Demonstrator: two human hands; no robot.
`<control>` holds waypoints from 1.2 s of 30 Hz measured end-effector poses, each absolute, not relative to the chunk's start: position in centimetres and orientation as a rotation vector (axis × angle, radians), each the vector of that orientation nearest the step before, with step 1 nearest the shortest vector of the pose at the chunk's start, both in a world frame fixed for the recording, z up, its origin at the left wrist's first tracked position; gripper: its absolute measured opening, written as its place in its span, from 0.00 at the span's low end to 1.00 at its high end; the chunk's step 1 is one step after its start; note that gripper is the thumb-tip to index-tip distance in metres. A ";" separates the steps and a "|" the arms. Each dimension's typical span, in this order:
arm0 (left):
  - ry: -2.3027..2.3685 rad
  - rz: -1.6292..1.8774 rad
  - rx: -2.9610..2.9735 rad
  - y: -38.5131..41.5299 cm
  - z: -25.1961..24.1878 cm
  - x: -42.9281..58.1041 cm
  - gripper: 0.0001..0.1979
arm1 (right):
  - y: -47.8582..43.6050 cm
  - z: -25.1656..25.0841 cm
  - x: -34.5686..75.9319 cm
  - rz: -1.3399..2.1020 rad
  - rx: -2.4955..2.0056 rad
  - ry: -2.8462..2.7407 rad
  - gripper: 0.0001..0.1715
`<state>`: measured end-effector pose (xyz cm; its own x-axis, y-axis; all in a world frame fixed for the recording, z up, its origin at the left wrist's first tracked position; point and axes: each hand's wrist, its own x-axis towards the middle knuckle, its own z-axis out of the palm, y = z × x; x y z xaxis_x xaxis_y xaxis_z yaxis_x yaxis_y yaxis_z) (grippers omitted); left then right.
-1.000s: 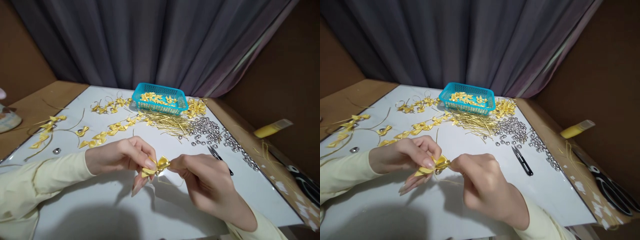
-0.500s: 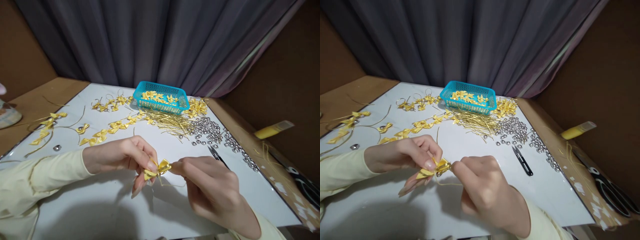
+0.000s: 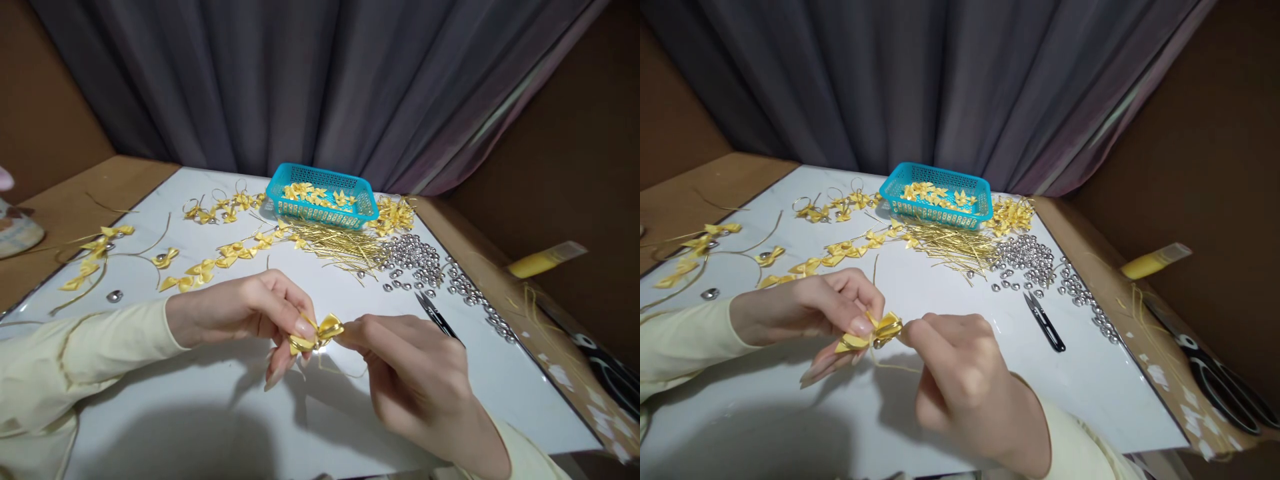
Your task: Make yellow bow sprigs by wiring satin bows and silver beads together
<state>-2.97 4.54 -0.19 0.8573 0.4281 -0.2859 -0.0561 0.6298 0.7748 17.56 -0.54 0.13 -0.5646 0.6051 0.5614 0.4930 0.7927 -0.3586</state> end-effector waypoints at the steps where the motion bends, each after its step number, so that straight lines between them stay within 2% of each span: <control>1: 0.468 0.288 0.855 4.6 -0.2 -3.0 0.06 | -0.5 0.1 17.5 0.221 -0.816 -2.275 0.19; 15: 0.446 0.319 0.895 4.3 0.0 -2.8 0.06 | -0.5 0.4 16.9 0.381 -0.898 -2.163 0.16; 36: 0.483 0.333 0.889 3.8 0.6 -2.7 0.07 | -0.6 -0.2 16.8 0.371 -0.844 -2.120 0.16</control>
